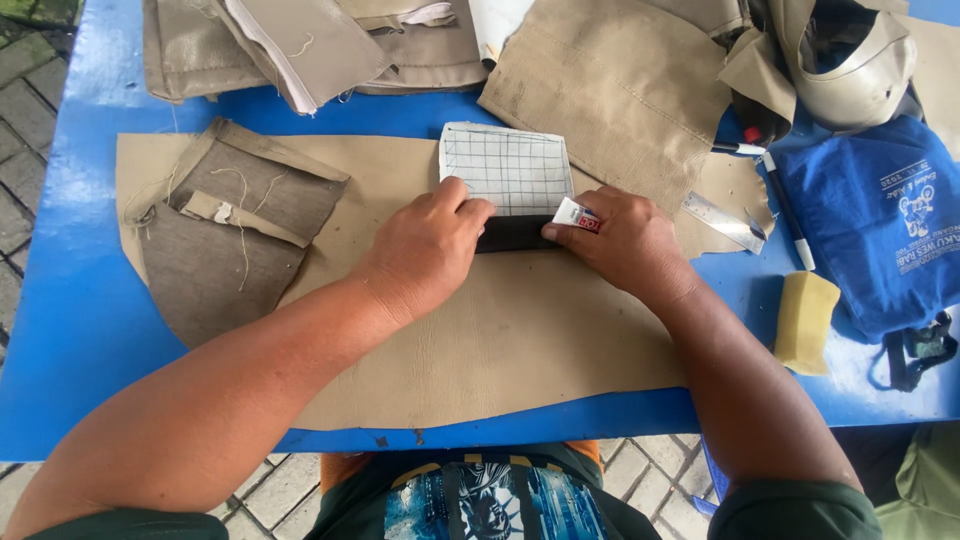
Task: Applying adhesive to leather components and joining them together
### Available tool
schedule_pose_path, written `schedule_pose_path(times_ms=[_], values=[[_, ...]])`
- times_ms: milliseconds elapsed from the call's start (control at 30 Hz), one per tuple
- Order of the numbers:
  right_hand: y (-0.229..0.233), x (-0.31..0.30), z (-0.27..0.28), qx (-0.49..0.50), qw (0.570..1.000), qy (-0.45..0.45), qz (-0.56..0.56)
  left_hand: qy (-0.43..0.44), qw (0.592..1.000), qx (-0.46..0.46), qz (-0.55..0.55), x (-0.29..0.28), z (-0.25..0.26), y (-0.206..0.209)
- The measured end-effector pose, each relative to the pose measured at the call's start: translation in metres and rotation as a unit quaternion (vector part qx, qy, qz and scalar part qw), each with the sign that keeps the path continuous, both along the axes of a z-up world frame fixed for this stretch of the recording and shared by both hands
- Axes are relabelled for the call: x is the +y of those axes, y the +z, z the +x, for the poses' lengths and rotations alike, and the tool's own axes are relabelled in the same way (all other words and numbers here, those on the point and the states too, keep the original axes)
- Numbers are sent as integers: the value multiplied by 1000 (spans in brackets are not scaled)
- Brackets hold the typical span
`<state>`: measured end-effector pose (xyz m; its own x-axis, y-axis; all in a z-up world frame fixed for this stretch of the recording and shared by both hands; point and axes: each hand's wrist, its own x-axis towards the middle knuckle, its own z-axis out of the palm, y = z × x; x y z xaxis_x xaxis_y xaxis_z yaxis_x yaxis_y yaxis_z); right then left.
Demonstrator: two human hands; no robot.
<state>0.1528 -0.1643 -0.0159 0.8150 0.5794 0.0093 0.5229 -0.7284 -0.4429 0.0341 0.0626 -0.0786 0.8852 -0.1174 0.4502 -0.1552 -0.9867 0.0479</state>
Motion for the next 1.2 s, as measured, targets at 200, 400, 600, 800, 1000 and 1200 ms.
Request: schedule_pose_path(times_ms=[200, 400, 600, 800, 1000, 1200], values=[[-13, 2, 13, 2, 982, -71, -176, -20, 999, -47, -7, 5, 0, 8], [4, 9, 9, 51, 977, -107, -176, -110, 993, -35, 9, -25, -20, 13], [29, -11, 13, 88, 993, -27, 70, -109, 989, 93, 28, -25, -29, 29], [22, -9, 13, 183, 946, 52, 262, -103, 989, 103, 31, -25, -33, 35], [-15, 59, 5, 157, 943, 110, 271, -120, 984, 121, 44, -23, -34, 34], [-23, 98, -5, 181, 940, 101, 271, -118, 980, 151, 46, -23, -38, 47]])
